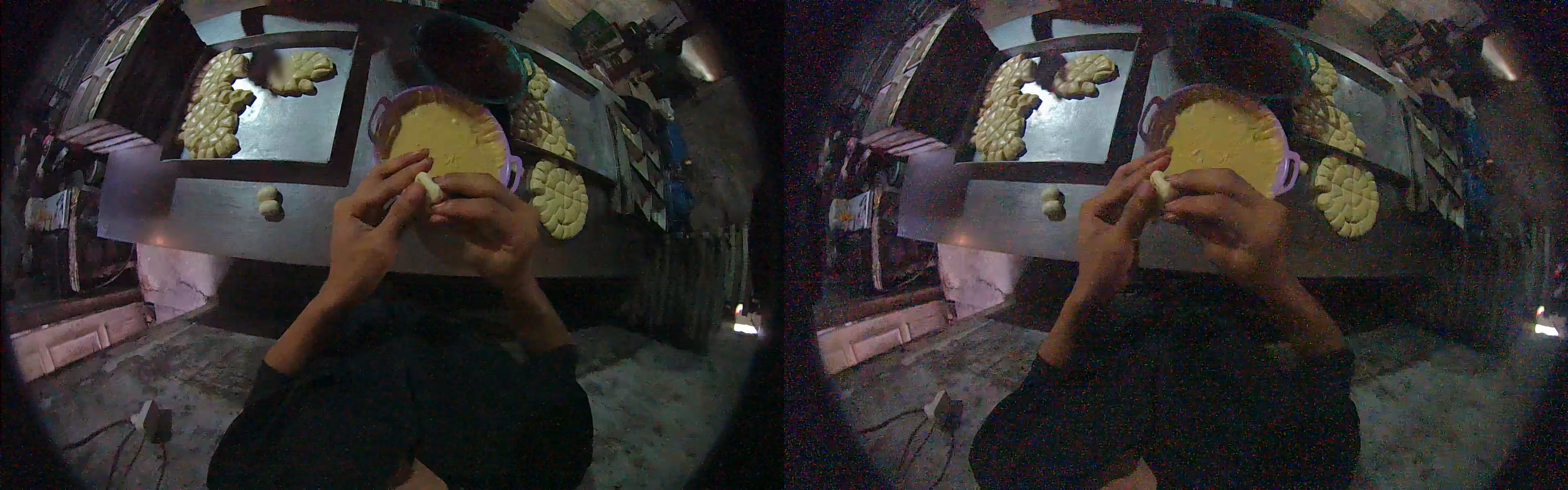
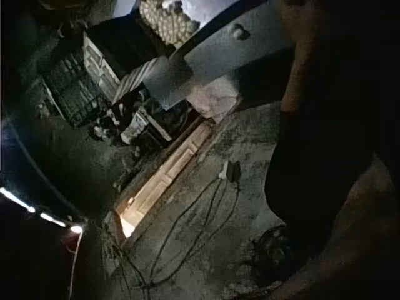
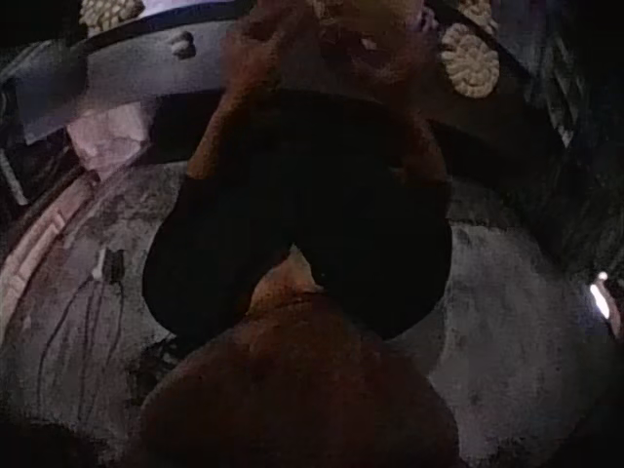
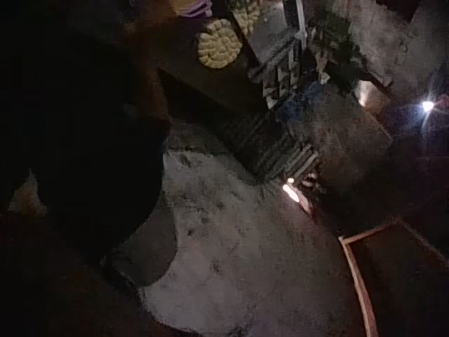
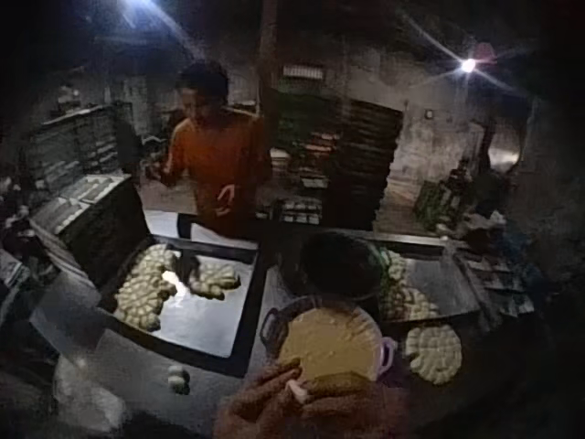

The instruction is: The person fills small pieces of dough with a dark paste by hand, rolls them into balls, and arranges them in rows on a metal tray.

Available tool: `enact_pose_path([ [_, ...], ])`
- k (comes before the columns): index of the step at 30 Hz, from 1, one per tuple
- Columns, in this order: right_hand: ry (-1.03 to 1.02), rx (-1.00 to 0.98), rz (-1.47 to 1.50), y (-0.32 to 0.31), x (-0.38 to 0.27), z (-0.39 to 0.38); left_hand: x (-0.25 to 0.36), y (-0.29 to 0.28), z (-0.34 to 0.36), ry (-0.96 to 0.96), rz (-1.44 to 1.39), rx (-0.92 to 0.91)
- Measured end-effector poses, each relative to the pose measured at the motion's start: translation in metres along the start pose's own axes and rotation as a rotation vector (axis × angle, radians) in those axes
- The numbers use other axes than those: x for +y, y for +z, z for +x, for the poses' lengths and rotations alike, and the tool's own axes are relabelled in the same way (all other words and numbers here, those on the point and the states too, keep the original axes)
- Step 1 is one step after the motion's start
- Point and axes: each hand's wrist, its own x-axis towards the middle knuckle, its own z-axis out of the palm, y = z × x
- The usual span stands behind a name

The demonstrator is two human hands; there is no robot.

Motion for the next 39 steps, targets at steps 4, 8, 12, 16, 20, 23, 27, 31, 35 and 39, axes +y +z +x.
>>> enact_pose_path([
  [4, -0.11, -0.177, -0.323, 0.001, -0.03, -0.006, 0.005, 0.006, -0.019, -0.233, -0.356, 0.116],
  [8, -0.229, -0.163, -0.215, 0.0, -0.038, -0.006, 0.003, 0.001, -0.04, -0.119, -0.095, 0.085],
  [12, -0.049, -0.149, 0.104, 0.004, -0.044, -0.004, 0.023, 0.006, -0.054, -0.013, 0.262, 0.169],
  [16, -0.14, -0.237, 0.015, 0.007, -0.041, 0.011, 0.029, -0.006, -0.066, 0.043, 0.26, 0.163],
  [20, 0.035, -0.178, -0.112, 0.021, -0.045, 0.024, 0.015, -0.023, -0.057, 0.222, 0.057, 0.049],
  [23, 0.221, -0.147, 0.245, 0.041, -0.031, 0.033, 0.014, -0.05, -0.051, 0.051, 0.002, 0.013],
  [27, 0.122, -0.217, 0.329, 0.07, -0.035, 0.051, 0.016, -0.087, -0.036, -0.14, 0.017, 0.069],
  [31, 0.069, -0.366, -0.011, 0.101, -0.022, 0.076, 0.006, -0.125, -0.021, -0.322, -0.156, 0.093],
  [35, 0.091, -0.349, -0.116, 0.14, 0.007, 0.092, -0.007, -0.162, -0.019, -0.339, -0.199, 0.065],
  [39, 0.487, -0.303, 0.171, 0.196, 0.026, 0.088, -0.061, -0.198, -0.031, -0.468, -0.071, 0.309],
])
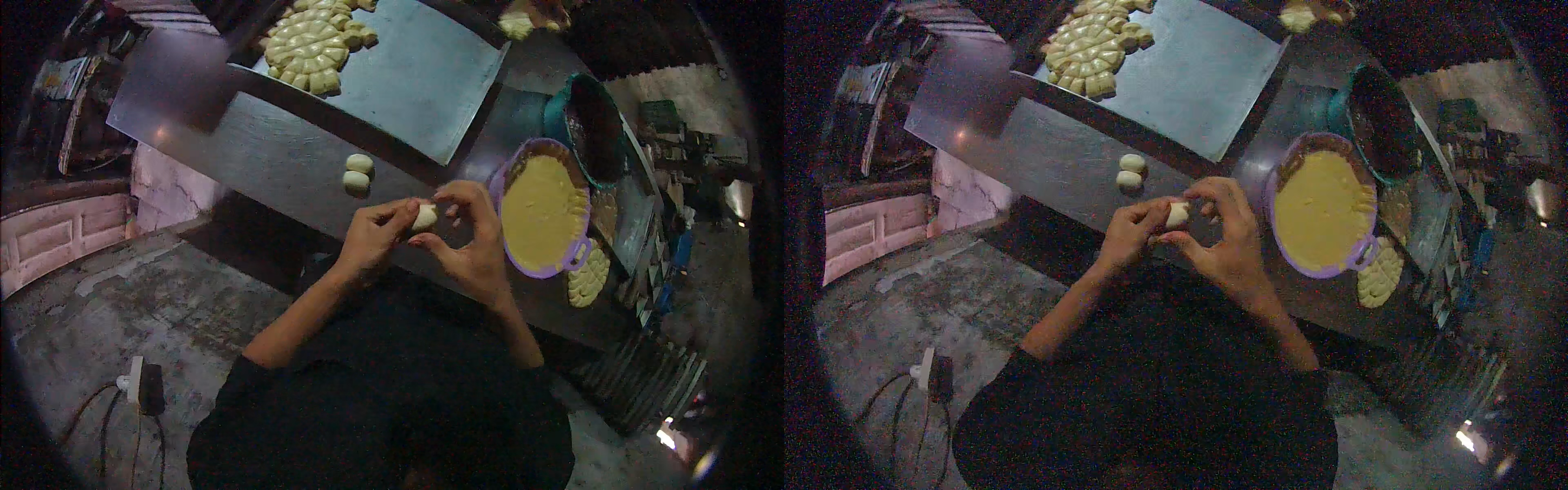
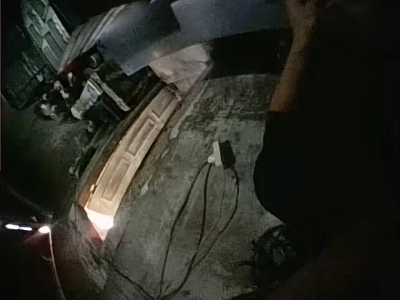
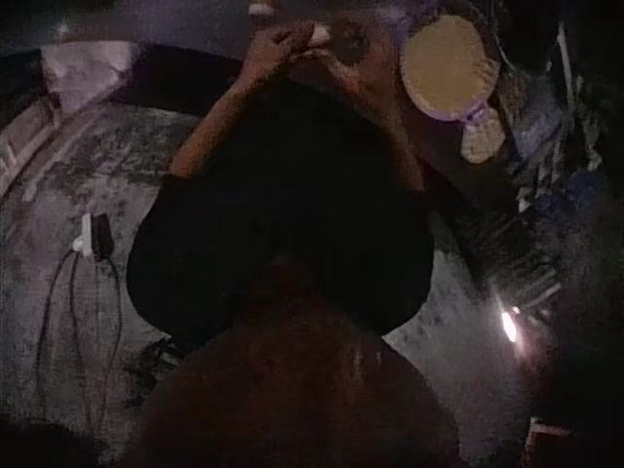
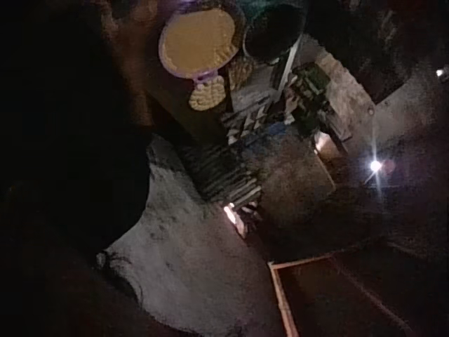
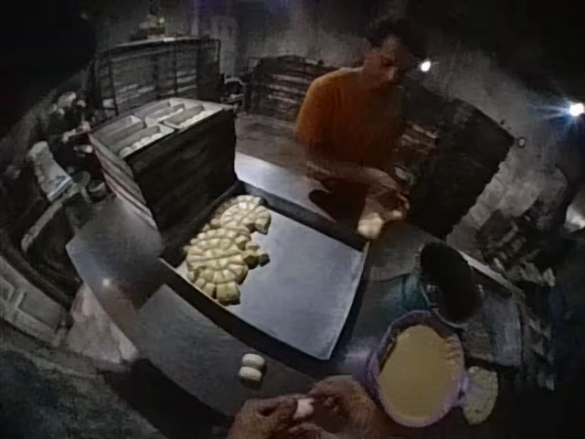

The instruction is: The person fills small pieces of dough with a dark paste by hand, rolls them into balls, and arranges them in rows on a metal tray.

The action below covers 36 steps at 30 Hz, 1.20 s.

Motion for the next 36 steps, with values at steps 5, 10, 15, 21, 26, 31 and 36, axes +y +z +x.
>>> enact_pose_path([
  [5, 0.561, -0.063, 0.535, 0.078, 0.066, 0.007, -0.032, -0.051, 0.015, 0.1, 0.287, 0.175],
  [10, 0.66, 0.023, 0.429, 0.095, 0.092, 0.024, -0.041, -0.069, 0.035, 0.125, 0.146, 0.305],
  [15, 0.429, 0.235, -0.23, 0.106, 0.095, 0.035, -0.026, -0.108, 0.046, -0.02, 0.117, 0.317],
  [21, 0.323, 0.315, -0.204, 0.13, 0.127, 0.033, -0.021, -0.117, 0.063, 0.317, 0.718, 0.302],
  [26, 0.432, 0.335, -0.2, 0.093, 0.114, -0.007, -0.021, -0.111, 0.067, 0.702, 1.184, 0.07],
  [31, 0.42, -0.169, -0.095, 0.024, 0.137, -0.12, -0.031, -0.067, 0.049, 0.774, 1.234, -0.158],
  [36, 0.948, -0.361, -0.273, -0.121, 0.169, -0.211, -0.056, -0.042, 0.035, 0.854, 0.998, -0.112],
])
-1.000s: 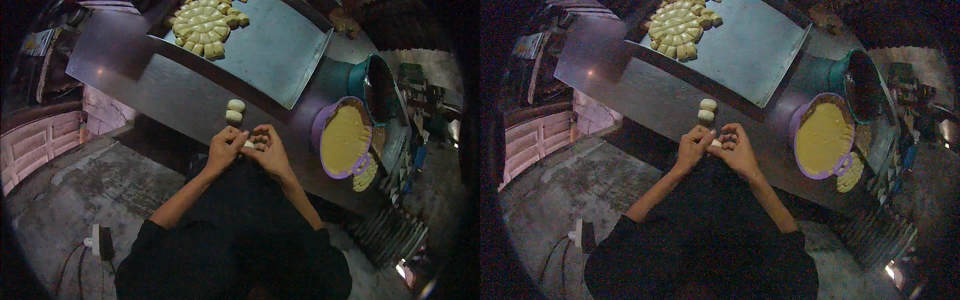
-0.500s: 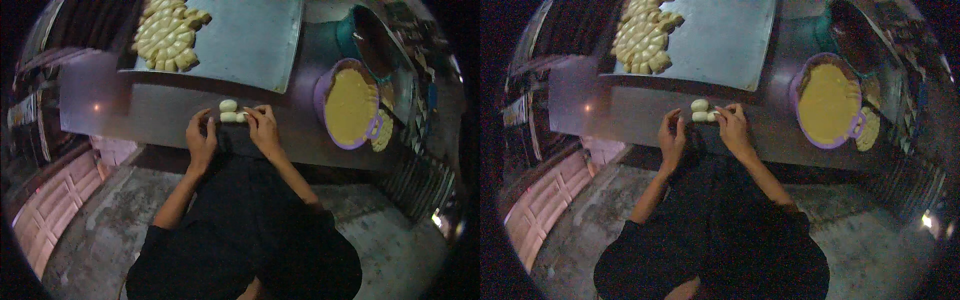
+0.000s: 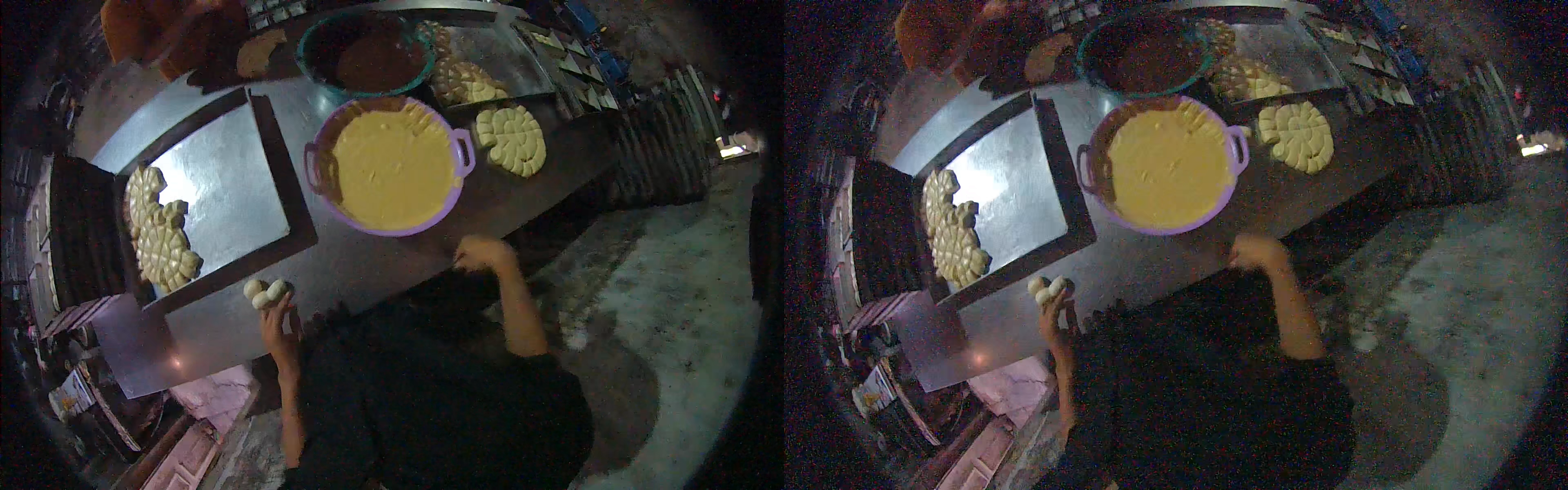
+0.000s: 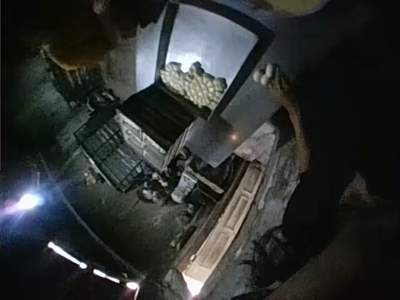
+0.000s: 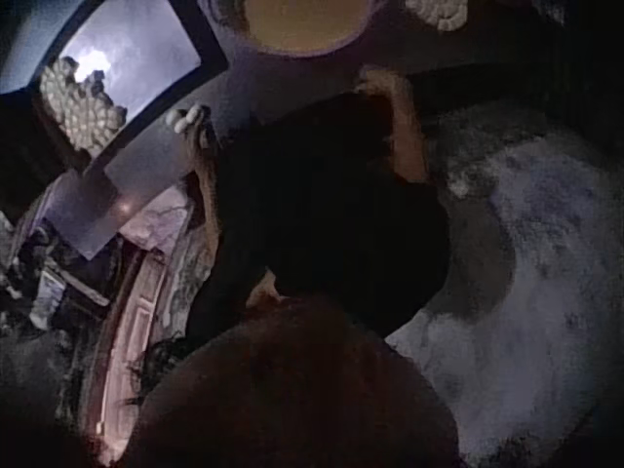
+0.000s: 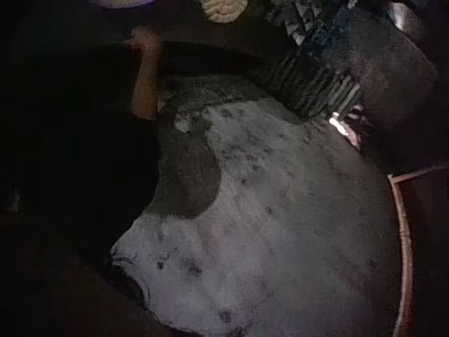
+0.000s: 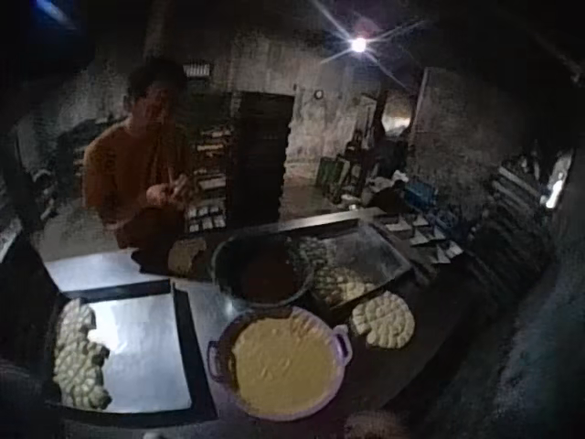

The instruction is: The person fills small pieces of dough with a dark paste by hand, rolls them into balls, and arranges them in rows on a metal tray.

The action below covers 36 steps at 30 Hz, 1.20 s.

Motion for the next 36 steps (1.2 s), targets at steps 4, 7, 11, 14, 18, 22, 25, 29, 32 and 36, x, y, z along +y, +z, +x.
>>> enact_pose_path([
  [4, -0.009, 0.876, -0.125, -0.062, 0.117, 0.056, 0.039, 0.016, -0.017, -0.254, 0.019, -0.046],
  [7, -0.183, 1.232, -0.035, -0.109, 0.147, 0.113, 0.061, 0.037, -0.015, -0.264, -0.003, -0.09],
  [11, -0.385, 1.349, -0.211, -0.131, 0.171, 0.161, 0.104, 0.066, -0.015, -0.178, -0.032, -0.102],
  [14, -0.112, 1.12, 0.09, -0.13, 0.132, 0.153, 0.141, 0.069, -0.028, -0.219, -0.051, -0.106],
  [18, -0.634, 0.995, 1.163, -0.105, 0.116, 0.102, 0.157, 0.082, -0.032, -0.226, -0.038, -0.172],
  [22, -0.962, 0.826, 1.48, -0.092, 0.047, -0.019, 0.179, 0.09, 0.0, -0.131, -0.138, -0.189],
  [25, -1.011, 0.772, 1.336, -0.075, -0.011, -0.065, 0.193, 0.088, 0.039, 0.024, -0.161, -0.132],
  [29, -1.122, 0.711, 1.154, -0.058, -0.084, -0.079, 0.223, 0.069, 0.097, 0.286, -0.286, 0.101],
  [32, -1.147, 0.44, 1.316, -0.048, -0.132, -0.075, 0.228, 0.055, 0.141, 0.687, -0.431, 0.256],
  [36, -1.101, 0.273, 1.415, -0.044, -0.188, -0.072, 0.207, 0.03, 0.176, 0.961, -0.799, 0.198],
])
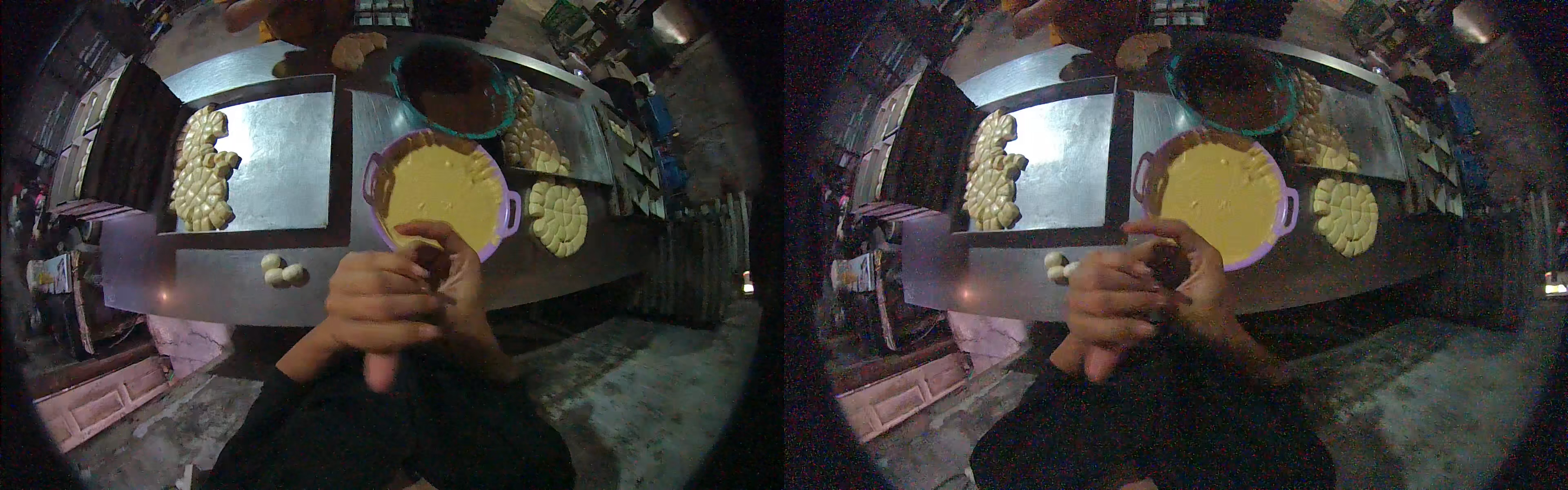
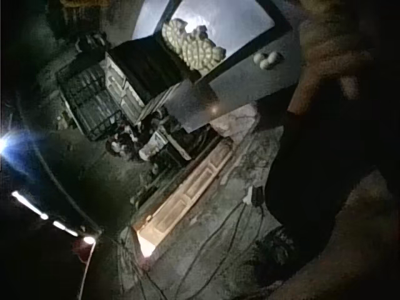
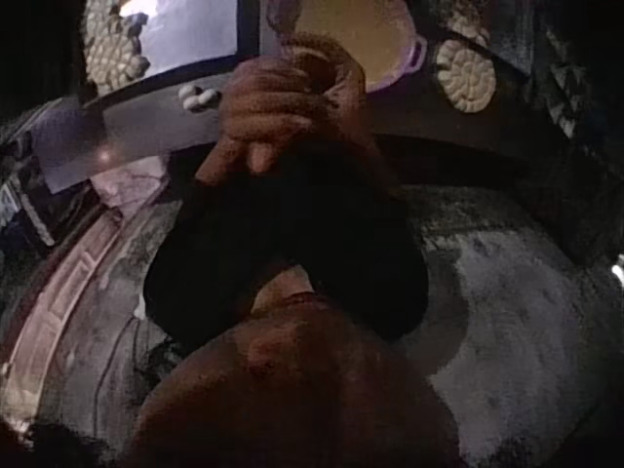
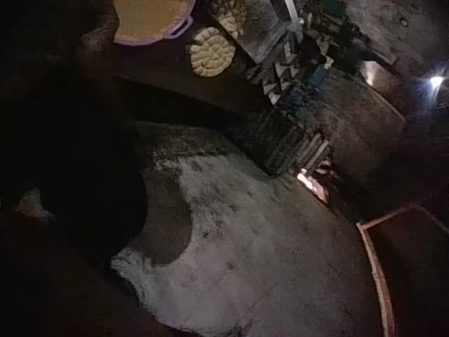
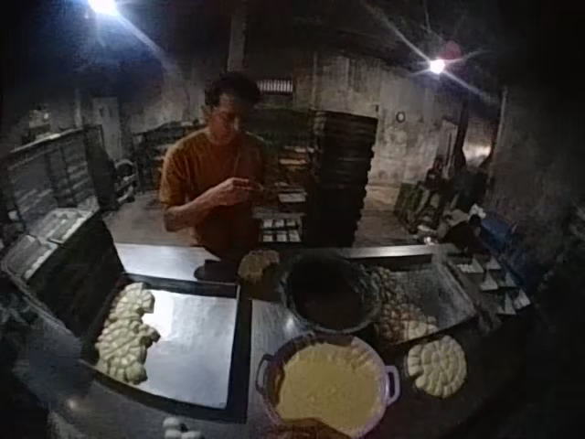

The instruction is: The person fills small pieces of dough with a dark paste by hand, rolls them into balls, and arranges them in rows on a metal tray.

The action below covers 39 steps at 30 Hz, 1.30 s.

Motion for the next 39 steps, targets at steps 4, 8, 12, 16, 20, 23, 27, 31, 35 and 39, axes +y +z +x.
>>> enact_pose_path([
  [4, -0.089, -0.015, -0.227, 0.03, 0.015, 0.047, -0.041, 0.0, -0.031, -0.245, -0.325, 0.571],
  [8, 0.045, 0.073, -0.067, 0.029, 0.024, 0.098, -0.079, -0.022, -0.05, -0.523, -0.511, 0.713],
  [12, 0.232, 0.087, 0.21, -0.005, 0.023, 0.162, -0.113, -0.053, -0.057, -0.998, -0.419, 0.648],
  [16, -0.085, 0.05, -1.026, -0.088, 0.014, 0.247, -0.128, -0.07, -0.085, -1.234, -0.165, 0.538],
  [20, 0.105, -0.107, -1.88, -0.167, 0.022, 0.298, -0.129, -0.094, -0.104, -1.397, -0.277, 0.561],
  [23, 0.228, -0.19, -1.91, -0.206, 0.036, 0.301, -0.136, -0.107, -0.111, -1.434, -0.265, 0.565],
  [27, 0.374, 0.098, -1.559, -0.178, 0.023, 0.303, -0.137, -0.123, -0.105, -1.415, -0.216, 0.602],
  [31, 0.158, 0.154, -1.627, -0.149, 0.017, 0.281, -0.132, -0.118, -0.094, -1.402, -0.188, 0.513],
  [35, 0.076, 0.103, -1.163, -0.111, 0.023, 0.238, -0.117, -0.102, -0.085, -1.447, -0.357, 0.481],
  [39, 0.078, 0.133, -0.541, -0.014, 0.027, 0.166, -0.083, -0.094, -0.046, -1.641, -0.802, 0.662],
])
